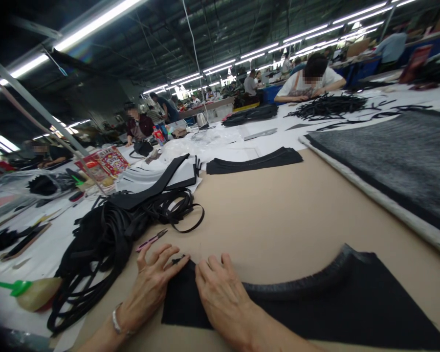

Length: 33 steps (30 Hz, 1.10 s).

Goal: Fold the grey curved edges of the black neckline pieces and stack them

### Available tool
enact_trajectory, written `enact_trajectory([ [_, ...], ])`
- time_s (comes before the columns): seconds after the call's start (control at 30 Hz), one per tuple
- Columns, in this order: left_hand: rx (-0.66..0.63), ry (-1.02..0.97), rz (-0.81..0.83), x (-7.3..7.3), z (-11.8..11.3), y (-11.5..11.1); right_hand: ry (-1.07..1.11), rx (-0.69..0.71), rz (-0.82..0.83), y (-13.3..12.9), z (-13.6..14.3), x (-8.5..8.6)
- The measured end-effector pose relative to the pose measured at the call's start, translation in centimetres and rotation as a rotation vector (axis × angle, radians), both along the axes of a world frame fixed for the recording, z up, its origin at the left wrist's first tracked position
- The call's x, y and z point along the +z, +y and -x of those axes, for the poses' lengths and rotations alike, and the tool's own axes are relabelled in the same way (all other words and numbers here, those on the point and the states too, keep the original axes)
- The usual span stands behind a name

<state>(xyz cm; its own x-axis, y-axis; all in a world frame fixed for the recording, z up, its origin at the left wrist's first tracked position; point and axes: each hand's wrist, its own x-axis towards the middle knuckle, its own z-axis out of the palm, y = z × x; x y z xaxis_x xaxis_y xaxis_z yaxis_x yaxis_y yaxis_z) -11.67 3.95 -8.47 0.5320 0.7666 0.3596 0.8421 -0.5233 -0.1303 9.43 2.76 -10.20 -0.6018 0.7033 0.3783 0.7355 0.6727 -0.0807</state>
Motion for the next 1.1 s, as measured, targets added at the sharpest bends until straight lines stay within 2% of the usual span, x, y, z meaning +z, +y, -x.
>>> enact_trajectory([
  [0.23, 0.053, 0.021, -0.036, 0.6, 1.4, 0.6, 0.033, -0.015, -0.017, -0.2, 0.0, -0.5],
  [0.33, 0.133, 0.026, -0.097, 1.0, 0.9, 0.3, 0.034, -0.011, -0.022, -0.2, 0.1, -0.4],
  [0.4, 0.119, 0.015, -0.098, 1.0, 0.1, -0.1, 0.023, -0.001, -0.018, -0.2, 0.0, -0.4],
  [0.5, 0.032, 0.014, -0.049, 0.6, -0.7, -0.7, 0.035, -0.01, -0.05, -0.4, -0.1, -0.4],
  [0.6, 0.08, -0.022, -0.041, 0.2, -0.7, -0.8, 0.054, -0.028, -0.067, -0.6, -0.2, -0.5],
  [0.7, 0.176, -0.136, -0.063, 0.1, -1.0, -0.8, 0.022, 0.002, 0.042, -0.4, -0.2, 0.2],
  [0.87, 0.029, -0.329, 0.124, -0.3, -4.0, -1.7, 0.085, -0.031, 0.344, 0.1, -1.5, 2.6],
  [0.97, 0.06, -0.347, 0.232, -0.2, -5.6, -2.3, 0.137, -0.077, 0.455, 0.1, -3.3, 3.7],
  [1.1, 0.018, -0.284, 0.345, 0.7, -7.0, -2.6, 0.1, -0.038, 0.553, 0.0, -5.6, 4.6],
])
